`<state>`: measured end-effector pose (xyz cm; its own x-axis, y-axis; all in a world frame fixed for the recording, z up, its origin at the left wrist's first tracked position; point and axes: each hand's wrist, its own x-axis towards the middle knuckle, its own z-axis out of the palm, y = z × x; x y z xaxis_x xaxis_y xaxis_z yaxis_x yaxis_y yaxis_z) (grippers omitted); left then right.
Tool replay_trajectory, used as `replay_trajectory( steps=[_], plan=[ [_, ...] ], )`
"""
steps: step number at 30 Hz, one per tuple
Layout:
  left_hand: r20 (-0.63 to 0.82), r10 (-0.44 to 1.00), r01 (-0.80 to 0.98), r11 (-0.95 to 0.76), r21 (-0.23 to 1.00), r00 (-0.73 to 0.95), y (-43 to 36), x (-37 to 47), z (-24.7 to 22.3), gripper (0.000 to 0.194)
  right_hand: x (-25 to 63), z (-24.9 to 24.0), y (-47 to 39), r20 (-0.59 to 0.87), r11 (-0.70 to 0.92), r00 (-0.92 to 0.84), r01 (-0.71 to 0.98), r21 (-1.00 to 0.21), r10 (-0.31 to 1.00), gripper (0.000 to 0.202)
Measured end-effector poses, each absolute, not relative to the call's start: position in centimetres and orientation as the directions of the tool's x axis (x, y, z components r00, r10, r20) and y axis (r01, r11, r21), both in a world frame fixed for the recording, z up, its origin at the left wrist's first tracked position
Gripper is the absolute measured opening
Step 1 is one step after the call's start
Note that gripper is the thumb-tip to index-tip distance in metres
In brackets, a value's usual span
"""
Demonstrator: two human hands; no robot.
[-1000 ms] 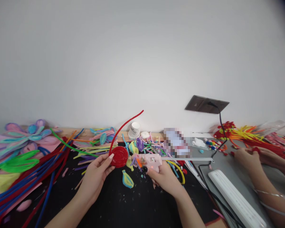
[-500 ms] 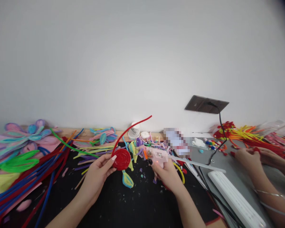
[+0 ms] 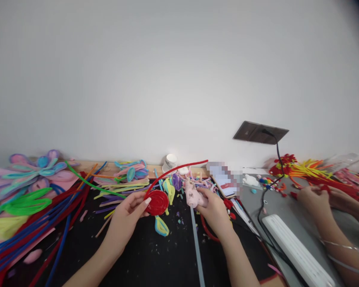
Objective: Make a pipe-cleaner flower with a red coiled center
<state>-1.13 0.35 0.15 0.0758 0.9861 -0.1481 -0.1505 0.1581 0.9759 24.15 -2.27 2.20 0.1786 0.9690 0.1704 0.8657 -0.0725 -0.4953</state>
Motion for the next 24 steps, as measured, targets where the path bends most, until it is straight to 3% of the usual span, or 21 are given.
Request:
replay_trajectory(
  steps=[5, 8, 10, 12, 14, 16, 19, 24],
  plan=[
    [-0.103, 0.990, -0.117, 0.114, 0.987, 0.092, 0.4, -1.1, 0.1, 0.035, 24.5, 1.6, -2.1, 0.166, -0.016, 0.098, 0.899, -0.438, 0.981, 0.052],
    [-0.093, 0.989, -0.094, 0.104, 0.990, 0.112, 0.3, -1.0, 0.3, 0.033, 24.5, 2.3, -2.3, 0.281, 0.018, 0.167, 0.832, -0.554, 0.945, 0.057],
    [-0.085, 0.983, -0.076, 0.098, 0.992, 0.162, 0.1, -0.8, 0.3, 0.031, 24.2, 2.8, -2.5, 0.326, 0.129, 0.186, 0.657, -0.742, 0.927, 0.055],
    [-0.072, 0.967, -0.059, 0.089, 0.994, 0.246, -0.1, -0.6, 0.2, 0.029, 23.6, 3.1, -2.8, 0.313, 0.248, 0.163, 0.327, -0.912, 0.936, 0.050],
    [-0.067, 0.941, -0.046, 0.087, 0.995, 0.333, -0.4, -0.4, 0.1, 0.029, 22.8, 3.1, -3.1, 0.271, 0.274, 0.128, -0.003, -0.962, 0.954, 0.043],
    [-0.068, 0.920, -0.034, 0.088, 0.996, 0.385, -0.6, -0.3, 0.0, 0.030, 22.1, 3.0, -3.3, 0.223, 0.240, 0.111, -0.179, -0.954, 0.968, 0.035],
    [-0.066, 0.904, -0.014, 0.079, 0.997, 0.423, -0.9, -0.2, 0.0, 0.030, 21.7, 2.7, -3.4, 0.161, 0.191, 0.138, -0.243, -0.951, 0.977, 0.015],
    [-0.068, 0.901, -0.023, 0.086, 0.996, 0.428, -1.0, -0.3, 0.4, 0.033, 21.9, 2.5, -3.2, 0.125, 0.169, 0.222, -0.194, -0.966, 0.967, 0.020]
  ],
)
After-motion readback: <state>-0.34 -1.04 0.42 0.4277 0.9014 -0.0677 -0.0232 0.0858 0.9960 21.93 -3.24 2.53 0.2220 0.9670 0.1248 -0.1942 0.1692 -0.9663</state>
